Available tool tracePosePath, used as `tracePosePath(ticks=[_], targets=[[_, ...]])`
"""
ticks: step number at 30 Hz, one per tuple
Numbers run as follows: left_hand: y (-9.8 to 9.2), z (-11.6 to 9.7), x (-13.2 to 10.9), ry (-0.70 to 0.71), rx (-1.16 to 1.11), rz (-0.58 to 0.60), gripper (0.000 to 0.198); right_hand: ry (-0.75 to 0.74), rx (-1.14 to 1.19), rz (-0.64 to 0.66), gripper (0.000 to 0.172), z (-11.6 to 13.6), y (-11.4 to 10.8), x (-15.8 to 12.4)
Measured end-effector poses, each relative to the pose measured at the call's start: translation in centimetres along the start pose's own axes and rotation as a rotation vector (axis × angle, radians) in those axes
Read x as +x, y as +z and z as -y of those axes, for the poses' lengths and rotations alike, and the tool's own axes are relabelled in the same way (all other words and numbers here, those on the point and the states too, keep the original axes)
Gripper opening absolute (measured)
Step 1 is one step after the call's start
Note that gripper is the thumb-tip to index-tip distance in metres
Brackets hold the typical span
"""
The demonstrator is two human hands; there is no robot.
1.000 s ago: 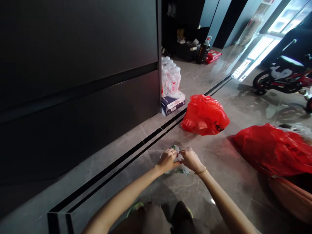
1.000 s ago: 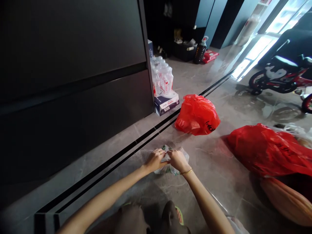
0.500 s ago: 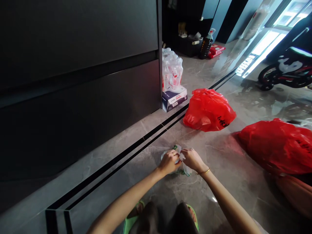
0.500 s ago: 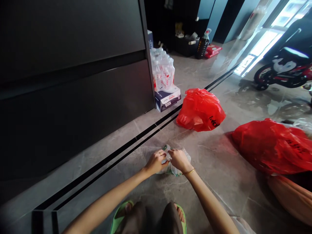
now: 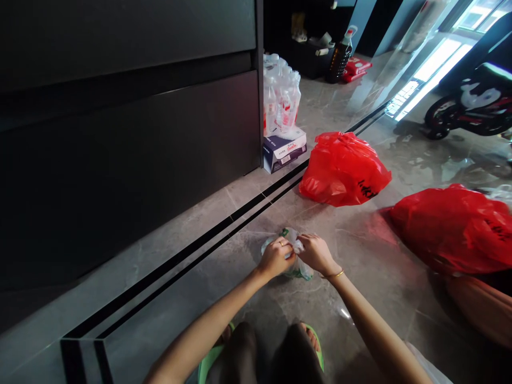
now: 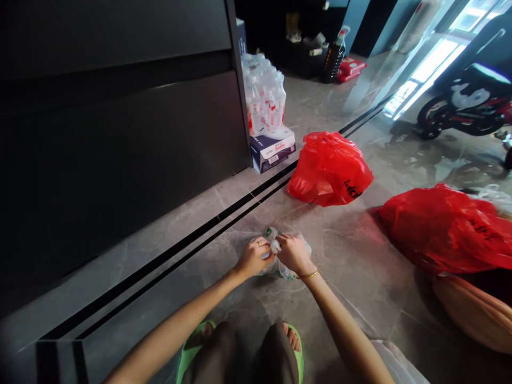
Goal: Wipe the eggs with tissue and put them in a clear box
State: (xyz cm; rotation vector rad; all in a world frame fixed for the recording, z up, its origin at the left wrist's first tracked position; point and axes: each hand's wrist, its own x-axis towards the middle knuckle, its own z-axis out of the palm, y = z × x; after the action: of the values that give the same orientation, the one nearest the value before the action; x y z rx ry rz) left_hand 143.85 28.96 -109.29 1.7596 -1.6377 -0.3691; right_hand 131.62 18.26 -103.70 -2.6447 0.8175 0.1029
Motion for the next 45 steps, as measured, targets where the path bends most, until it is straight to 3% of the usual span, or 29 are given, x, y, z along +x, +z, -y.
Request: tracePosePath(ticks=[15,26,45], targets=[[1.5,0.3,-0.3,-0.079,-0.066,-0.107,0.011,0.034,0.268,-0.176,0.011,-1.8,3.4,0.0],[2.2,0.8,-0.3,-0.109,-0.162,-0.153,0.011,-0.013,0.623,-0.201,0.009,-3.0,4.2,0.2],[2.6,1.4,-0.2,-0.146,-0.177,-0.176,0.011,0.024,0.824,-0.280,0.018,-4.0,5.9,-0.8]])
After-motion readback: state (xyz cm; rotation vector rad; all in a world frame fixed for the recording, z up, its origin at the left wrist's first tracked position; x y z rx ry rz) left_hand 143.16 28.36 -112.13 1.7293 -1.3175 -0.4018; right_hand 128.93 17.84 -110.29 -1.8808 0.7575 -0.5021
